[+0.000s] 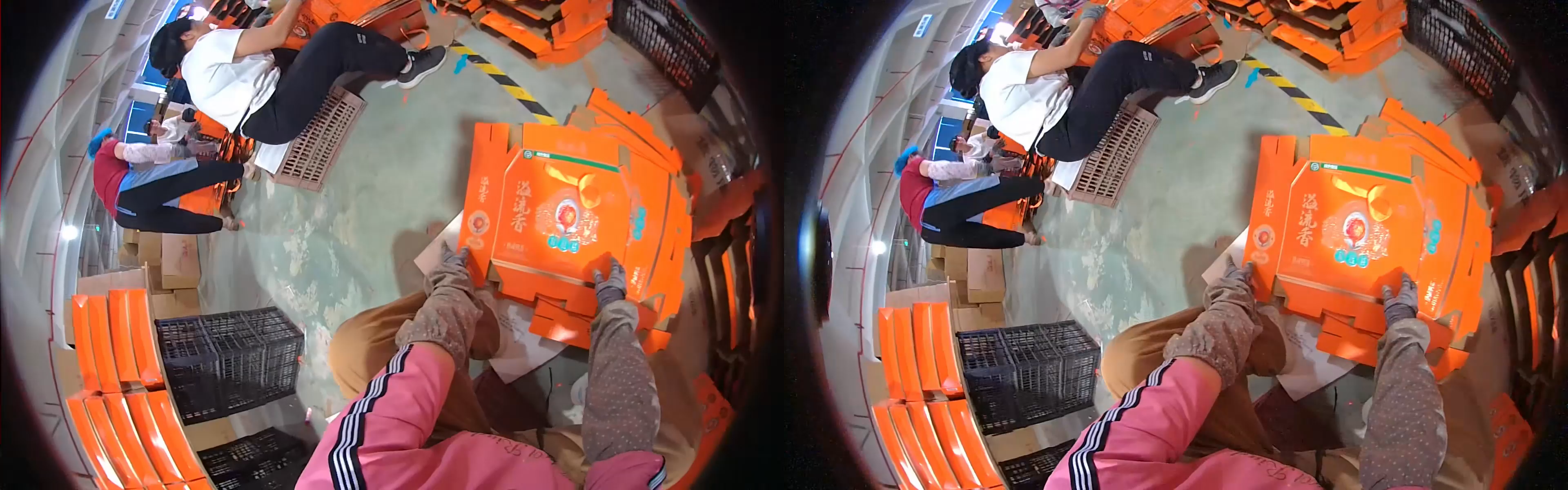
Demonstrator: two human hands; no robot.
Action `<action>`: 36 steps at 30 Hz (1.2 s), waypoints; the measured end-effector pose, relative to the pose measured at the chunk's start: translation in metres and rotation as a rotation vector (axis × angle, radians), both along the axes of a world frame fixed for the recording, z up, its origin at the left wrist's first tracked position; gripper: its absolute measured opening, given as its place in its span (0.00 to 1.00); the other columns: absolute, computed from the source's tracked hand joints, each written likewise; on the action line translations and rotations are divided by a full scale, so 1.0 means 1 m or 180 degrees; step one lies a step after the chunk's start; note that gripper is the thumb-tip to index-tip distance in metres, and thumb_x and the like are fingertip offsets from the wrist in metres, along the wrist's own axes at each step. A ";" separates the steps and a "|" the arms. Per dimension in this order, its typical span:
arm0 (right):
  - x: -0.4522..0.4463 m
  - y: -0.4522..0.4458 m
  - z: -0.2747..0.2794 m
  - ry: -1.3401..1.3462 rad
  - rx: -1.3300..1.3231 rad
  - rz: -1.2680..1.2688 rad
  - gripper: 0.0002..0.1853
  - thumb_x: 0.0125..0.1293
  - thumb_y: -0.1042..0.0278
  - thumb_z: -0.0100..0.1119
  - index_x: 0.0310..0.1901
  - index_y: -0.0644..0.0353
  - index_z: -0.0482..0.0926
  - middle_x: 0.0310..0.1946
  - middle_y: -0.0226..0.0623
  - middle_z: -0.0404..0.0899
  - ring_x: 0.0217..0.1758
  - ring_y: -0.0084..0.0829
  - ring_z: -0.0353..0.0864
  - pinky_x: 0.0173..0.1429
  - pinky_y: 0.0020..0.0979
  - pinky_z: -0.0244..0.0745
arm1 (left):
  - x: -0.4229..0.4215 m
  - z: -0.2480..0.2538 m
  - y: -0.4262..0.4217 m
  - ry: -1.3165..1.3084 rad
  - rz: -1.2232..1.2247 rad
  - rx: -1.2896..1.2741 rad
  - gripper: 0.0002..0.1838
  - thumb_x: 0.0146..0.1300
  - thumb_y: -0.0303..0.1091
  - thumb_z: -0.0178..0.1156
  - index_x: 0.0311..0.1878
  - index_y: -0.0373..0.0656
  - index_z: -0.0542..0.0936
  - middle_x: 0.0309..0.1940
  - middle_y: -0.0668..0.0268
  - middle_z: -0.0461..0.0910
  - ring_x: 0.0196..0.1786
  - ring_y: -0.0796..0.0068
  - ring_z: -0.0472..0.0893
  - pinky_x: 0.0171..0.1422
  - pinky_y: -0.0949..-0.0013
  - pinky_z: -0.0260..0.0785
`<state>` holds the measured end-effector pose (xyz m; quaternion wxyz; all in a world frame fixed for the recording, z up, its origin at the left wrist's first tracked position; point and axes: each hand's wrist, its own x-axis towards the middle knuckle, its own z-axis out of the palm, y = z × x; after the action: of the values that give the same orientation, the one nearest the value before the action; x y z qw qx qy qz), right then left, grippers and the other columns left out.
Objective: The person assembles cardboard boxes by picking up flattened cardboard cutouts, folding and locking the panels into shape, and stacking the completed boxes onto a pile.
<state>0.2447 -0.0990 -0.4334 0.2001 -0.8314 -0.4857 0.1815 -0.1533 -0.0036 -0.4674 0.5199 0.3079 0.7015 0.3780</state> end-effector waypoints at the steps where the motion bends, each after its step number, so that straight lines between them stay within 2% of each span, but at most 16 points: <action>1: -0.003 0.008 -0.025 0.0046 -0.0023 0.0000 0.32 0.47 0.63 0.64 0.55 0.61 0.63 0.48 0.48 0.66 0.50 0.42 0.67 0.56 0.34 0.65 | 0.002 -0.002 0.002 0.0011 -0.0048 0.0037 0.19 0.51 0.31 0.60 0.46 0.40 0.68 0.36 0.61 0.76 0.38 0.70 0.76 0.38 0.66 0.70; 4: -0.008 0.020 -0.114 0.2006 0.0238 -0.0499 0.29 0.54 0.69 0.58 0.57 0.58 0.60 0.35 0.39 0.69 0.33 0.30 0.68 0.38 0.32 0.71 | 0.022 0.039 0.003 0.0042 -0.0221 0.0063 0.22 0.49 0.28 0.61 0.48 0.40 0.66 0.38 0.61 0.75 0.39 0.69 0.76 0.41 0.67 0.70; 7: -0.046 0.036 -0.028 0.5160 -0.0594 -0.1157 0.27 0.56 0.71 0.56 0.58 0.57 0.61 0.27 0.34 0.70 0.26 0.26 0.67 0.30 0.31 0.71 | 0.014 0.051 0.007 0.1316 -0.0865 0.0223 0.27 0.49 0.27 0.61 0.53 0.39 0.63 0.45 0.60 0.73 0.43 0.67 0.75 0.47 0.69 0.68; 8: -0.072 0.042 -0.003 0.3819 -0.0326 -0.0890 0.27 0.54 0.69 0.59 0.56 0.60 0.63 0.27 0.33 0.70 0.24 0.26 0.67 0.28 0.30 0.71 | 0.020 0.074 0.009 0.0693 -0.0926 0.0542 0.27 0.49 0.26 0.61 0.53 0.38 0.64 0.45 0.61 0.73 0.43 0.67 0.75 0.47 0.69 0.68; 11: -0.070 0.044 -0.080 0.3540 0.0509 -0.0327 0.25 0.53 0.70 0.60 0.54 0.62 0.66 0.29 0.33 0.70 0.26 0.26 0.69 0.31 0.27 0.71 | 0.025 0.135 0.033 -0.1037 -0.1087 0.1069 0.24 0.49 0.25 0.60 0.51 0.35 0.67 0.43 0.61 0.75 0.42 0.68 0.75 0.46 0.69 0.68; 13: -0.051 0.042 -0.050 0.3863 0.0713 -0.0304 0.24 0.52 0.68 0.61 0.52 0.62 0.68 0.32 0.37 0.73 0.32 0.31 0.73 0.40 0.29 0.72 | 0.009 0.170 0.059 -0.1056 -0.1710 -0.0054 0.23 0.49 0.27 0.61 0.49 0.33 0.68 0.40 0.60 0.76 0.39 0.69 0.76 0.43 0.68 0.69; 15: -0.018 0.036 -0.003 0.1180 0.0636 0.0291 0.26 0.49 0.63 0.62 0.50 0.62 0.69 0.38 0.43 0.73 0.43 0.36 0.73 0.49 0.32 0.68 | 0.041 0.302 0.049 -0.0719 -0.1666 0.0076 0.22 0.50 0.30 0.61 0.48 0.33 0.70 0.38 0.59 0.77 0.36 0.69 0.77 0.39 0.67 0.69; 16: -0.002 0.027 0.037 0.0995 0.0302 0.0296 0.27 0.48 0.60 0.62 0.51 0.61 0.69 0.44 0.47 0.71 0.51 0.40 0.69 0.56 0.35 0.63 | 0.047 0.334 0.047 -0.0759 -0.1749 0.0390 0.22 0.50 0.30 0.61 0.48 0.34 0.70 0.38 0.59 0.77 0.35 0.69 0.77 0.38 0.67 0.69; 19: 0.055 0.004 0.088 0.1459 0.0092 -0.0274 0.28 0.52 0.55 0.58 0.51 0.64 0.68 0.51 0.48 0.68 0.54 0.42 0.66 0.57 0.35 0.62 | 0.058 0.411 0.016 -0.0890 -0.1956 0.0988 0.20 0.51 0.34 0.60 0.46 0.35 0.70 0.35 0.60 0.76 0.34 0.70 0.75 0.36 0.67 0.68; 21: 0.122 -0.007 0.027 0.1460 0.0478 -0.0309 0.30 0.53 0.52 0.56 0.53 0.64 0.66 0.52 0.48 0.67 0.55 0.42 0.66 0.56 0.34 0.62 | 0.055 0.442 -0.007 -0.1398 -0.1997 0.0784 0.20 0.51 0.36 0.59 0.45 0.35 0.70 0.32 0.62 0.75 0.33 0.70 0.74 0.38 0.68 0.67; 22: 0.132 -0.018 0.053 0.1679 0.0366 -0.0479 0.29 0.54 0.51 0.55 0.53 0.64 0.66 0.51 0.47 0.67 0.55 0.41 0.66 0.56 0.34 0.62 | 0.061 0.472 -0.036 -0.0205 -0.1734 0.1329 0.18 0.53 0.27 0.55 0.48 0.36 0.68 0.38 0.60 0.75 0.39 0.69 0.74 0.41 0.67 0.68; 26: 0.079 -0.056 0.150 0.3038 -0.0116 -0.0782 0.29 0.55 0.48 0.52 0.53 0.62 0.66 0.50 0.44 0.68 0.54 0.37 0.66 0.54 0.33 0.63 | 0.038 0.525 -0.083 -0.0849 -0.1720 0.1406 0.19 0.54 0.30 0.56 0.48 0.35 0.69 0.38 0.62 0.75 0.40 0.71 0.73 0.41 0.70 0.67; 29: 0.056 -0.063 0.179 0.3705 0.0474 0.0151 0.33 0.55 0.44 0.51 0.56 0.60 0.64 0.53 0.44 0.66 0.57 0.39 0.63 0.57 0.34 0.61 | 0.007 0.545 -0.094 -0.0593 -0.2106 0.1805 0.23 0.54 0.35 0.57 0.51 0.34 0.68 0.42 0.59 0.74 0.44 0.71 0.73 0.47 0.68 0.65; 33: 0.070 -0.052 0.242 0.2758 0.0983 0.0297 0.32 0.55 0.49 0.54 0.56 0.64 0.63 0.54 0.40 0.65 0.59 0.35 0.60 0.60 0.32 0.57 | -0.014 0.568 -0.111 -0.0521 -0.2130 0.1244 0.21 0.53 0.33 0.57 0.49 0.36 0.68 0.40 0.63 0.73 0.39 0.73 0.74 0.40 0.73 0.68; 35: 0.076 -0.053 0.290 0.2690 0.1368 0.0806 0.32 0.54 0.50 0.55 0.55 0.66 0.64 0.53 0.39 0.66 0.57 0.35 0.62 0.58 0.32 0.59 | -0.018 0.563 -0.108 -0.0350 -0.1670 0.2846 0.24 0.55 0.35 0.56 0.53 0.35 0.67 0.48 0.61 0.71 0.45 0.75 0.74 0.42 0.75 0.70; 36: 0.079 -0.057 0.315 0.2677 0.1583 0.1308 0.33 0.54 0.50 0.56 0.54 0.68 0.64 0.51 0.39 0.67 0.54 0.35 0.64 0.56 0.32 0.61 | -0.033 0.555 -0.094 -0.1041 -0.2260 0.2055 0.26 0.56 0.40 0.55 0.56 0.37 0.64 0.49 0.62 0.70 0.46 0.73 0.73 0.45 0.72 0.71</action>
<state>0.3242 -0.1559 -0.1185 0.5290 -0.5019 -0.5448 0.4141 -0.1863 -0.0976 0.0878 0.5977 0.6091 0.3103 0.4188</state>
